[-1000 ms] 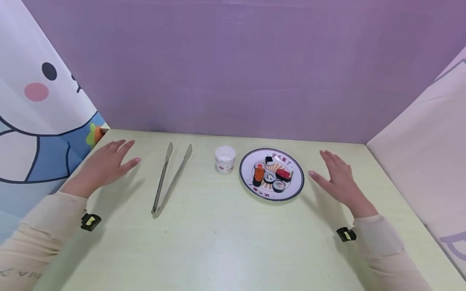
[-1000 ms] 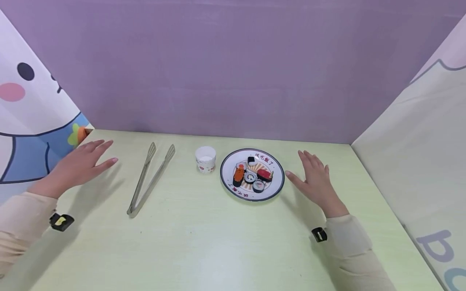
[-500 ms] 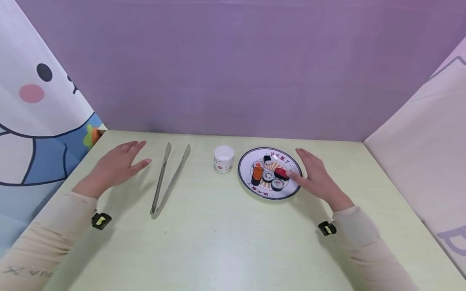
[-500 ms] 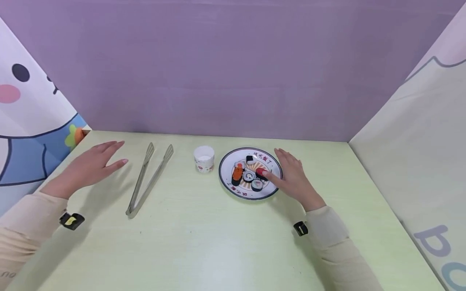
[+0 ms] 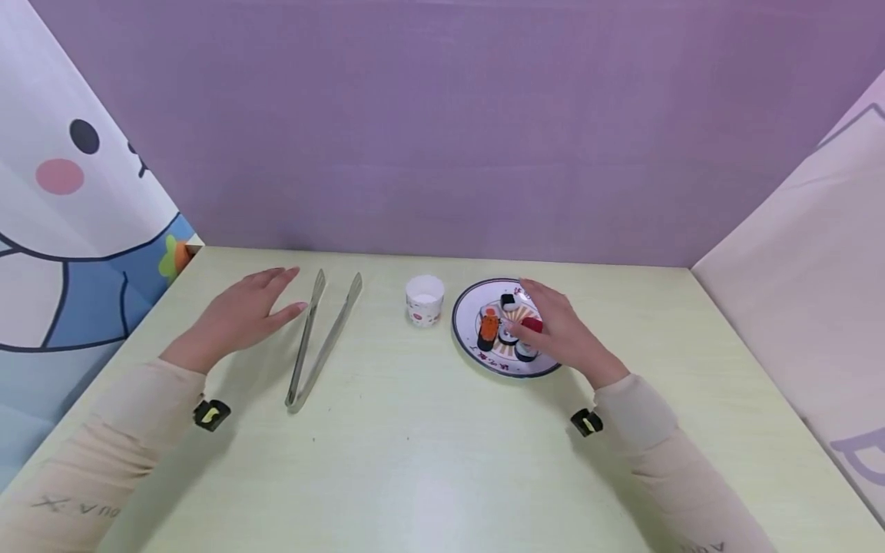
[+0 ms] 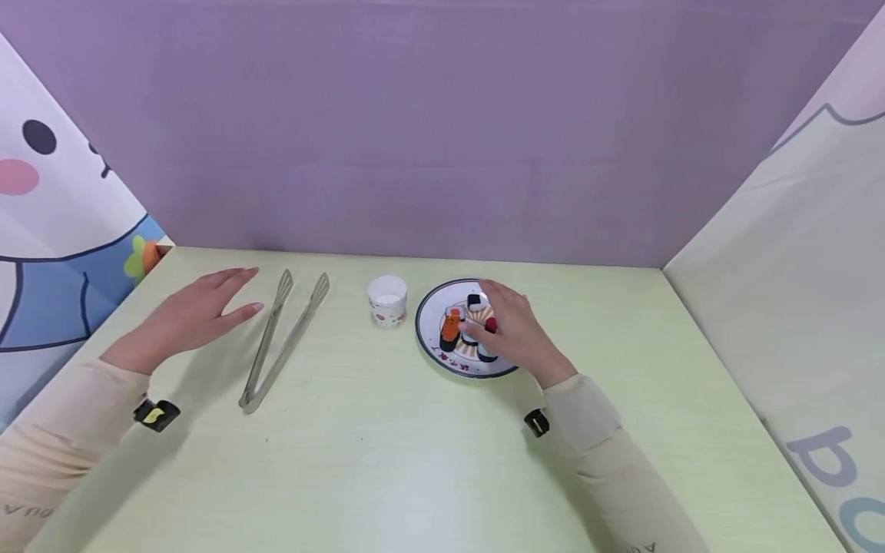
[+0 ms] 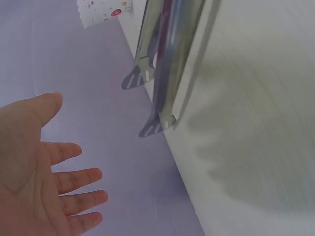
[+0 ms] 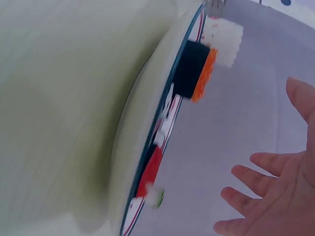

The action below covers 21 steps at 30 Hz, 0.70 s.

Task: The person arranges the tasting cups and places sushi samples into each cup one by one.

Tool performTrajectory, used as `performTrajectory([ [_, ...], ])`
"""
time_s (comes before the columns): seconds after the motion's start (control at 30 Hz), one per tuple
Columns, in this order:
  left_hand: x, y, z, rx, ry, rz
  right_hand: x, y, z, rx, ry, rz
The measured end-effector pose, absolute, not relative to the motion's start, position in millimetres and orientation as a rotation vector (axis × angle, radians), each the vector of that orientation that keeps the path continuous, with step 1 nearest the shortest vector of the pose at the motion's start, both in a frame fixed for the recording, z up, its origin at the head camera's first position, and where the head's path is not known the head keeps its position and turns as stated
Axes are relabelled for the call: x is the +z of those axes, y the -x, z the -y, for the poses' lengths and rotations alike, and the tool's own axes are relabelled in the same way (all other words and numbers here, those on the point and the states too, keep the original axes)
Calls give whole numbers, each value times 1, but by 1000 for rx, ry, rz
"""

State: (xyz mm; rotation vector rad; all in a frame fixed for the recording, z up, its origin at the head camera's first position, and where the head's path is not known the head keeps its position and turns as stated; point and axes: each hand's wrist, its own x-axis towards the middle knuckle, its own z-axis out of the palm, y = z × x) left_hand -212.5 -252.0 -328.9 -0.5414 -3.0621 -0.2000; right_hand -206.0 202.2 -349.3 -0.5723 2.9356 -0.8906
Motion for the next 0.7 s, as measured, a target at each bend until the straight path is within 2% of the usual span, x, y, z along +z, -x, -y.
performTrajectory([
  [0.27, -323, 214, 238, -195, 595, 3071, -339, 211, -174, -841, 656, -2968],
  [0.7, -323, 217, 219, -239, 689, 3052, -337, 220, -127, -948, 565, -2814],
])
